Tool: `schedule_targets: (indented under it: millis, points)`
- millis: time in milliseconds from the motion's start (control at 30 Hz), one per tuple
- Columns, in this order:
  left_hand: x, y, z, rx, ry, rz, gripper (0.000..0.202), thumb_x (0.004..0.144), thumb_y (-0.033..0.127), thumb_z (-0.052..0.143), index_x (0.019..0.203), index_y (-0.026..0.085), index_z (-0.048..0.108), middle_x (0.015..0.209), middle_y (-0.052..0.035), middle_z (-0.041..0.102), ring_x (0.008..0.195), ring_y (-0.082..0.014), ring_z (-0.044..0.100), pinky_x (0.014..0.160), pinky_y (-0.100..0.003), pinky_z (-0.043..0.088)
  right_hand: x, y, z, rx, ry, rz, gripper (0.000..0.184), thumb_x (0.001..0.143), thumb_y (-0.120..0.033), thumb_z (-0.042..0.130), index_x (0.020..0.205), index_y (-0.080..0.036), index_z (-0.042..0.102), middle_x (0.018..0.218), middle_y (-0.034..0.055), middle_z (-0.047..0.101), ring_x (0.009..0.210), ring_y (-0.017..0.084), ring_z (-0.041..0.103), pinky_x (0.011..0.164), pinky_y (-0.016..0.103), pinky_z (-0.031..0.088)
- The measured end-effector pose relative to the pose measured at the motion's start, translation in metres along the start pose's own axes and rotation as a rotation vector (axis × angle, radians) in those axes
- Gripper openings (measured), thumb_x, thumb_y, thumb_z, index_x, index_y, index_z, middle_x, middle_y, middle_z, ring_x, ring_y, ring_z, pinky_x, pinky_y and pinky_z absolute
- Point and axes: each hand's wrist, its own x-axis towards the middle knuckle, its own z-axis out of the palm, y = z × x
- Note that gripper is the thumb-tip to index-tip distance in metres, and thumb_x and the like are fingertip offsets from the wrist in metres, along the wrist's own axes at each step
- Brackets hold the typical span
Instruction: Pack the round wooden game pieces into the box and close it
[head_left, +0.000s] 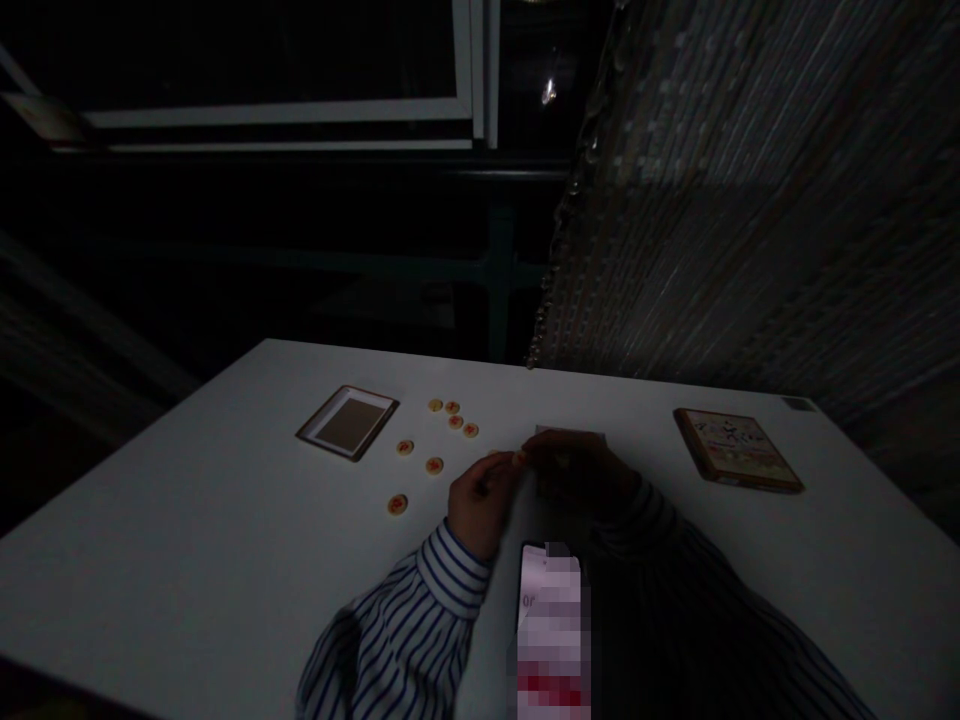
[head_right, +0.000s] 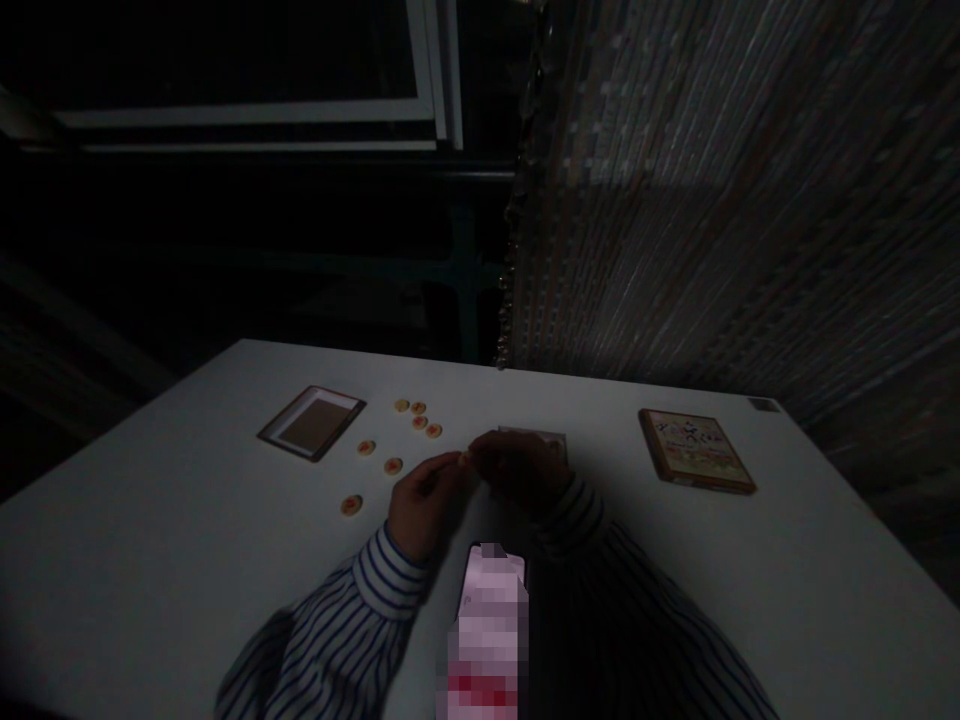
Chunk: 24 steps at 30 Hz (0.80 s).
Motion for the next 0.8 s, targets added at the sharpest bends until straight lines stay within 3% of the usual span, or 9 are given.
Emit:
schedule_targets:
  millis: [400, 567, 800]
  points:
    - [-0.001, -0.003, -0.001, 0.046, -0.042, 0.004, 0.025, 0.068, 0.033, 0.064, 0.084, 0.014, 0.068, 0.081, -0.0067, 0.069, 0.074, -0.0156, 0.063, 0.068, -0.024, 0.051, -0.003, 0.001, -0.001, 0.044, 0.003, 0.012, 0.018, 0.081, -0.028, 0.048, 0.081, -0.018, 0.063, 0.075, 0.0037, 0.068, 0.066, 0.013, 0.062, 0.060, 0.024, 0.047]
    - [-0.001, -0.003, 0.002, 0.023, 0.001, -0.010, 0.027, 0.062, 0.033, 0.068, 0.080, 0.013, 0.066, 0.074, -0.0069, 0.069, 0.067, -0.0141, 0.063, 0.062, -0.022, 0.050, -0.001, -0.001, -0.003, 0.017, -0.099, -0.023, 0.020, 0.084, -0.023, 0.045, 0.080, -0.018, 0.063, 0.078, 0.0041, 0.068, 0.065, 0.013, 0.062, 0.060, 0.023, 0.046]
    - [0.001, -0.013, 0.001, -0.008, -0.012, -0.005, 0.023, 0.063, 0.030, 0.069, 0.077, 0.013, 0.065, 0.071, -0.0049, 0.067, 0.065, -0.0121, 0.061, 0.061, -0.021, 0.048, -0.001, -0.010, -0.008, -0.136, -0.196, 0.048, 0.018, 0.082, -0.016, 0.046, 0.081, -0.016, 0.064, 0.075, 0.0052, 0.068, 0.061, 0.013, 0.061, 0.055, 0.022, 0.044]
